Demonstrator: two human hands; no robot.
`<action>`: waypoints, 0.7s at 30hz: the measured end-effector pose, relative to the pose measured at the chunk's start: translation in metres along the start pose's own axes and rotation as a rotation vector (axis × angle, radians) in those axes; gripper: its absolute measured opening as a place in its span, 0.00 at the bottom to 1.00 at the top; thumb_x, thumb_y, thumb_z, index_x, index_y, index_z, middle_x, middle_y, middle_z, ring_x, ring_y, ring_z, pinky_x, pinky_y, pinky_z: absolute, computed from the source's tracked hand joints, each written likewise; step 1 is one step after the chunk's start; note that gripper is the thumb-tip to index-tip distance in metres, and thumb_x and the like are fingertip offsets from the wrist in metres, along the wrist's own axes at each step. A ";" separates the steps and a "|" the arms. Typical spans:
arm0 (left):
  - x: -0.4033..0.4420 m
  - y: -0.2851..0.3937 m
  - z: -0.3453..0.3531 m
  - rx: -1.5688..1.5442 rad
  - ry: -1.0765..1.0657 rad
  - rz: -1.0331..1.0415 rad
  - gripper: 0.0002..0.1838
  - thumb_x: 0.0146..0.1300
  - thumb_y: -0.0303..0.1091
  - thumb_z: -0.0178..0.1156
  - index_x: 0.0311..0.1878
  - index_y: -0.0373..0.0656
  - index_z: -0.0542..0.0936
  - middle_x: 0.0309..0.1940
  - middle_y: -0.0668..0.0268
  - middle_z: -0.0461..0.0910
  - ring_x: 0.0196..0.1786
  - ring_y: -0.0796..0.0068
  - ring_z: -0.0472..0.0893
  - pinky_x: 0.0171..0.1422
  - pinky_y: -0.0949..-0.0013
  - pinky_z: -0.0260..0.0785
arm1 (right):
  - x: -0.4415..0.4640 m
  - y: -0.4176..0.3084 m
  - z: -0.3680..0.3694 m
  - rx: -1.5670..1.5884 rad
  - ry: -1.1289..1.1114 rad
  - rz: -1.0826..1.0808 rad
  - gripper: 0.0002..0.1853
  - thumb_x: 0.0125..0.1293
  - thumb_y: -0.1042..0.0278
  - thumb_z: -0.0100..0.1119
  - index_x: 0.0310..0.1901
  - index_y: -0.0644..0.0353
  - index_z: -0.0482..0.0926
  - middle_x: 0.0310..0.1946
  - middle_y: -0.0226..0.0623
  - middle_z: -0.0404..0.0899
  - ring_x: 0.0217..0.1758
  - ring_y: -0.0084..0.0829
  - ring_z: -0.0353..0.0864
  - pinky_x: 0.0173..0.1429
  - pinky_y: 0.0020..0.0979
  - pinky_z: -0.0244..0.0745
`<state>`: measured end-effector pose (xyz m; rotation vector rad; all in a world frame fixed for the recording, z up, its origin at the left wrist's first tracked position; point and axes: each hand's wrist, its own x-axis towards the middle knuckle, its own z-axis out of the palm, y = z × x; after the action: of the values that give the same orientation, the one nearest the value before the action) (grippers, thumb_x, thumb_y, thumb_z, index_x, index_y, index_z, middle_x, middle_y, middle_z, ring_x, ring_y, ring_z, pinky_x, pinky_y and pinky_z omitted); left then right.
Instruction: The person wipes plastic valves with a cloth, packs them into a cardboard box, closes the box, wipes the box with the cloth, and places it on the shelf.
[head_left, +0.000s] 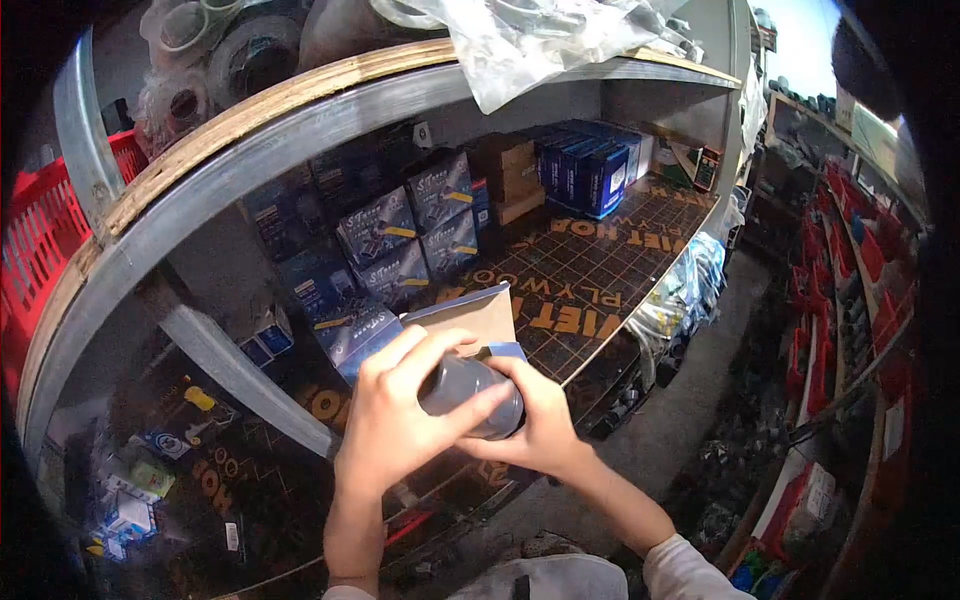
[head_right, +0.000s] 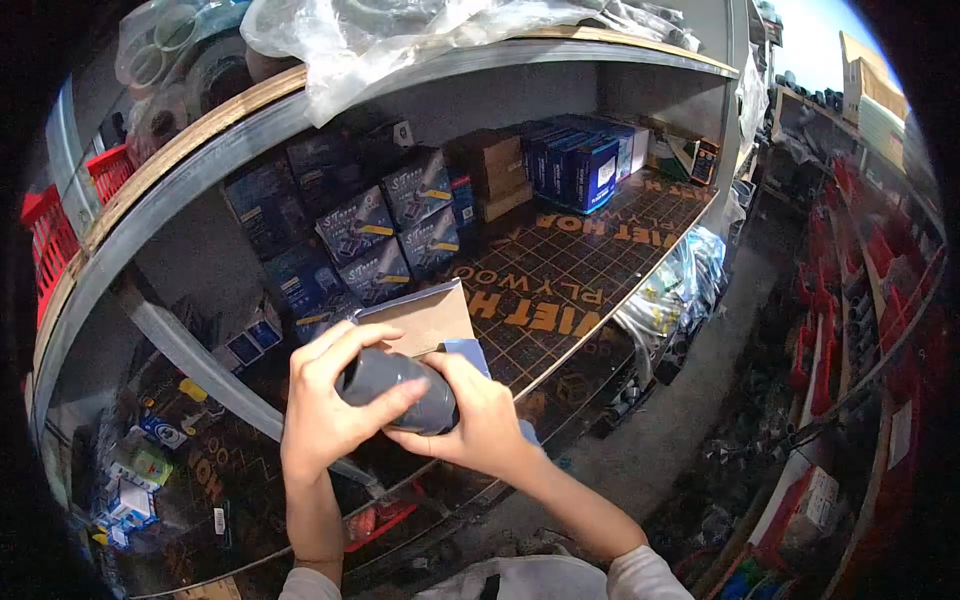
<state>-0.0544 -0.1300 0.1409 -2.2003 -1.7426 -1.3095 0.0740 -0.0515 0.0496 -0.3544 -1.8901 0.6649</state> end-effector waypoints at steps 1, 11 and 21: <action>0.004 -0.002 0.003 0.010 0.071 0.014 0.17 0.47 0.37 0.70 0.35 0.36 0.78 0.29 0.56 0.79 0.32 0.61 0.80 0.38 0.64 0.72 | 0.006 -0.003 -0.008 -0.046 -0.073 0.032 0.34 0.40 0.50 0.74 0.47 0.60 0.72 0.40 0.45 0.76 0.40 0.40 0.81 0.42 0.35 0.76; 0.023 -0.017 0.008 0.032 0.416 -0.115 0.08 0.52 0.30 0.64 0.25 0.36 0.76 0.19 0.59 0.76 0.22 0.74 0.78 0.29 0.70 0.67 | 0.006 0.017 -0.018 -0.564 -0.171 0.386 0.15 0.61 0.59 0.56 0.37 0.65 0.78 0.17 0.47 0.76 0.23 0.46 0.79 0.31 0.39 0.75; 0.029 -0.027 0.032 0.522 -0.111 -0.279 0.16 0.56 0.41 0.58 0.39 0.37 0.78 0.33 0.47 0.77 0.37 0.50 0.80 0.42 0.55 0.73 | -0.012 0.025 -0.028 -0.327 0.002 0.473 0.14 0.66 0.66 0.48 0.29 0.67 0.75 0.17 0.53 0.71 0.22 0.50 0.75 0.26 0.39 0.67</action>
<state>-0.0579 -0.0811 0.1270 -1.8124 -2.1818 -0.6539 0.1029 -0.0305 0.0338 -1.0325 -1.9276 0.6567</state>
